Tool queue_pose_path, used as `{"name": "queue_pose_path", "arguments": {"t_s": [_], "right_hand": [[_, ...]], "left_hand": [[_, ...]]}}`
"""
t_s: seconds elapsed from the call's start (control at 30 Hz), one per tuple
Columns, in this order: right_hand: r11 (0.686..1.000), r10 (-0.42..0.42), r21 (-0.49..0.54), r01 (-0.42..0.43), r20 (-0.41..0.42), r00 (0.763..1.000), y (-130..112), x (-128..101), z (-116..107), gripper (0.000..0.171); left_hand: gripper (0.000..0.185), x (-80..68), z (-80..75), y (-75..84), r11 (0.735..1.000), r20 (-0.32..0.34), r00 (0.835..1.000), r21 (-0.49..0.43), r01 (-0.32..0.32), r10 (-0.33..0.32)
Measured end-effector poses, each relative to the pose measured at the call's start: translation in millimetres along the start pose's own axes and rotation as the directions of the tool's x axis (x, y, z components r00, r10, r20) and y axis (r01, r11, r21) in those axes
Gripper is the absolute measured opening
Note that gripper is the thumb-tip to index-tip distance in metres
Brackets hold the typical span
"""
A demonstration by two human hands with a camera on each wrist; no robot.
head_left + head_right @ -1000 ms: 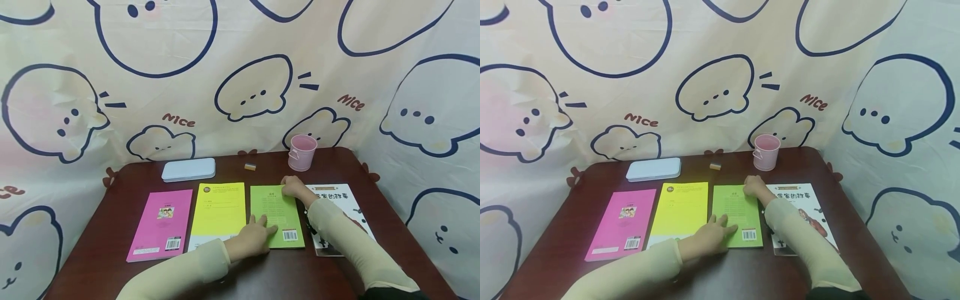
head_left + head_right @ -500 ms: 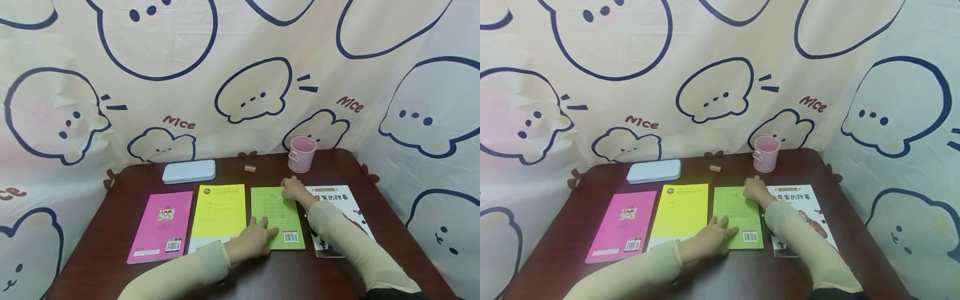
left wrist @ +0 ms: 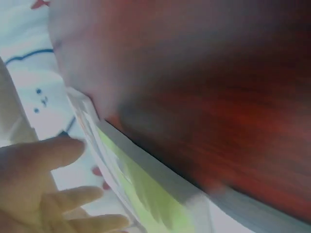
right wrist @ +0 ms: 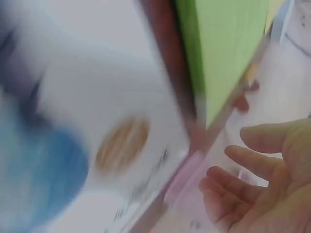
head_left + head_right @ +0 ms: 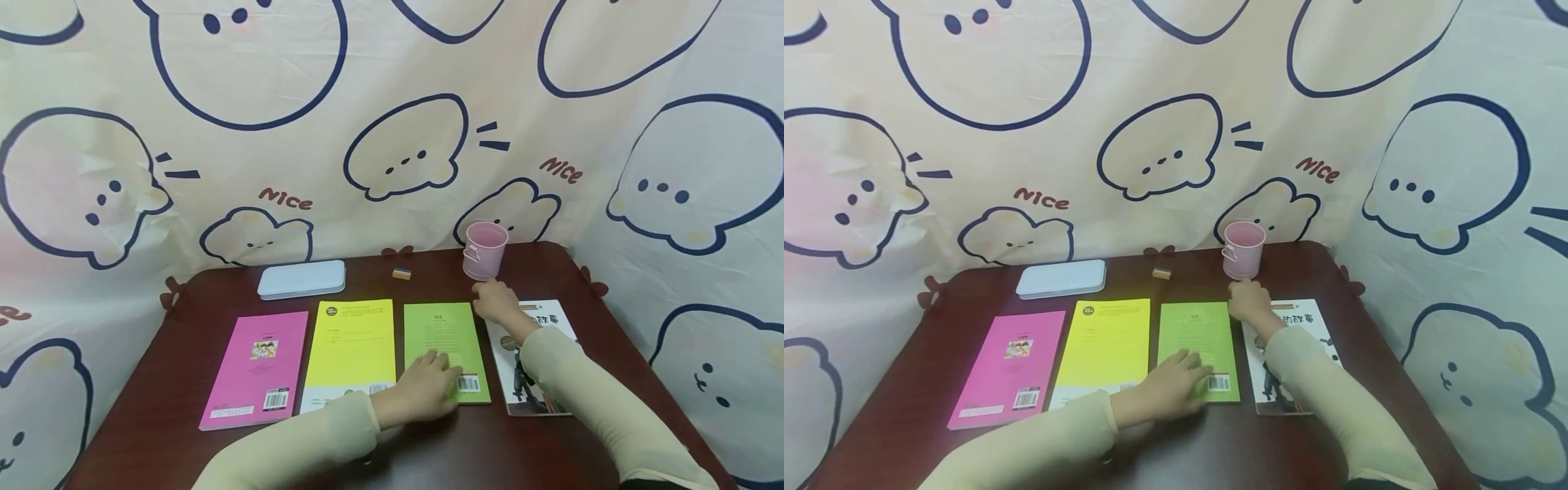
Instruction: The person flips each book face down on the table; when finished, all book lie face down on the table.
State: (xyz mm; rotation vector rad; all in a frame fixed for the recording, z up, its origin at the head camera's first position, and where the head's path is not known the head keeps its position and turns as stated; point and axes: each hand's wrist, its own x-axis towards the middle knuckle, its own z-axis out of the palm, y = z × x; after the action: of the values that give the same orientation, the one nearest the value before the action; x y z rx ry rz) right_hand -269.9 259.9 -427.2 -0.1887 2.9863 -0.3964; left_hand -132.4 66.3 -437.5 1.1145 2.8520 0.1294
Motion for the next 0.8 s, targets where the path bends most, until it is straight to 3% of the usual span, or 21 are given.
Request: {"name": "queue_pose_path", "arguments": {"t_s": [0.13, 0.23, 0.33, 0.53, 0.63, 0.8], "right_hand": [[0.997, 0.072, 0.029, -0.071, -0.057, 0.996, 25.6, 1.0, -15.7, 0.038], [0.99, 0.129, 0.054, -0.127, -0.043, 0.991, 39.5, 3.7, -15.7, 0.039], [0.986, 0.157, 0.06, -0.156, -0.012, 0.988, 50.3, 6.2, -8.4, 0.043], [0.988, 0.147, 0.047, -0.15, 0.048, 0.988, 74.9, 3.9, 0.3, 0.054], [0.986, 0.152, 0.049, -0.157, 0.081, 0.985, 89.8, 0.1, 0.1, 0.056], [0.993, 0.12, 0.007, -0.122, 0.129, 0.984, 112.7, -6.8, -5.0, 0.055]], "left_hand": [[0.045, 7.6, -3.8, 12.8, 0.989, -0.105, 0.989, -0.097, -0.111, 0.101], [0.044, 9.9, 0.4, 21.0, 0.979, -0.108, 0.984, -0.135, -0.153, 0.139], [0.042, 12.3, 7.3, 26.3, 0.979, -0.097, 0.981, -0.102, -0.176, 0.167], [0.039, 21.7, 14.0, 34.5, 0.98, -0.073, 0.978, 0.02, -0.196, 0.197], [0.038, 26.3, 13.1, 40.2, 0.982, -0.039, 0.982, 0.018, -0.186, 0.187], [0.037, 34.7, 11.9, 51.8, 0.988, -0.003, 0.99, -0.062, -0.142, 0.142]]}}
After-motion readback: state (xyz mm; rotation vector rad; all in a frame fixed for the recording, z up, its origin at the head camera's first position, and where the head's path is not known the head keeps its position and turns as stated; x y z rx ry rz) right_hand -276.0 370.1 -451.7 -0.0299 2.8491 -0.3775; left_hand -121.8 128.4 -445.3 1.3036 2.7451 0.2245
